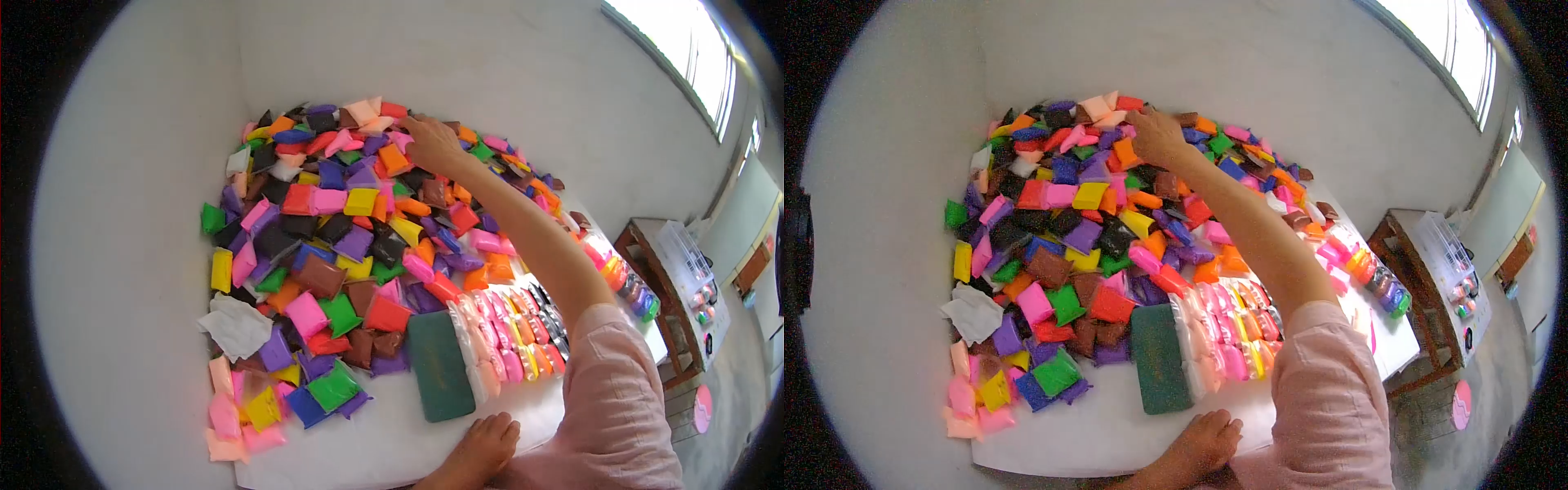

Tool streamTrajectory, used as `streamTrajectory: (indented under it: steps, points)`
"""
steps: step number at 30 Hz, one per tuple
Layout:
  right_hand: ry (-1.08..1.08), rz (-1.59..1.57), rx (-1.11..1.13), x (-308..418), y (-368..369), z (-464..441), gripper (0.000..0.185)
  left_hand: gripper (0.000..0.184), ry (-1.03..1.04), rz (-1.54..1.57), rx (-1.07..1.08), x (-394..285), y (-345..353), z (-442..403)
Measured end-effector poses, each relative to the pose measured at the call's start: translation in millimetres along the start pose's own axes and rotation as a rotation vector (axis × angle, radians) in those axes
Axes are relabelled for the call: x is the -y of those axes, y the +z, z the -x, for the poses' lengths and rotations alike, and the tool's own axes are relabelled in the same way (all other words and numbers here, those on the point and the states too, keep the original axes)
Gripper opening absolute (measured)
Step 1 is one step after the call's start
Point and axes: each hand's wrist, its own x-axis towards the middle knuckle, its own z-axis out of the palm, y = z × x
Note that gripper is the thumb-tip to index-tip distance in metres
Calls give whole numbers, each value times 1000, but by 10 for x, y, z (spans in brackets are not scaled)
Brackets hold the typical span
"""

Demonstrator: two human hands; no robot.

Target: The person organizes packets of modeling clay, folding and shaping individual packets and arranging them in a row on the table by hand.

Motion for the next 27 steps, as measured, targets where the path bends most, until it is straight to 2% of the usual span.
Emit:
streamTrajectory:
  steps: [3, 5, 6, 9, 11, 14, 15, 17, 18, 20, 21, 22, 24, 25, 27]
  points:
    - [-8, -23, -101, 151, 134, -212, 41, 23, -50, 24, 138, 71, 51, 11]
    - [-53, -60, -150, 327, 208, -324, 42, 11, 30, -70, 79, -20, -91, -12]
    - [-100, -74, -163, 450, 203, -362, 41, 14, 71, -117, 50, -63, -170, -38]
    - [-295, -122, -175, 812, 296, -473, 38, 10, 22, -45, -94, -54, -48, -20]
    - [-382, -97, -185, 996, 486, -599, 34, 11, 23, -51, -85, -13, 57, 8]
    - [-146, 100, 22, 1319, 276, -627, 37, 14, 70, -24, -124, -13, -10, -13]
    - [-94, 163, -107, 1254, 341, -652, 41, 15, 93, -8, -147, -26, -50, -21]
    - [8, 292, -364, 925, 539, -697, 49, 18, -1, 60, -39, -49, -47, -26]
    - [31, 261, -267, 800, 531, -696, 52, 19, -46, 92, 16, -48, -55, -28]
    - [78, 199, -72, 566, 524, -704, 60, 24, -26, 149, -14, -50, -81, -26]
    - [161, 154, -15, 298, 883, -849, 63, 27, -12, 178, -23, -39, -83, -19]
    - [94, 105, -17, 188, 979, -915, 62, 32, -20, 175, -30, 11, -9, 22]
    - [-17, 14, -10, 69, 1068, -899, 61, 30, -29, 159, -28, 43, 50, 67]
    - [-169, 229, -52, 86, 1004, -838, 58, 29, -30, 142, -16, 42, 28, 70]
    - [64, 121, -9, 102, 1077, -841, 55, 27, -38, 119, 3, 18, -33, 66]
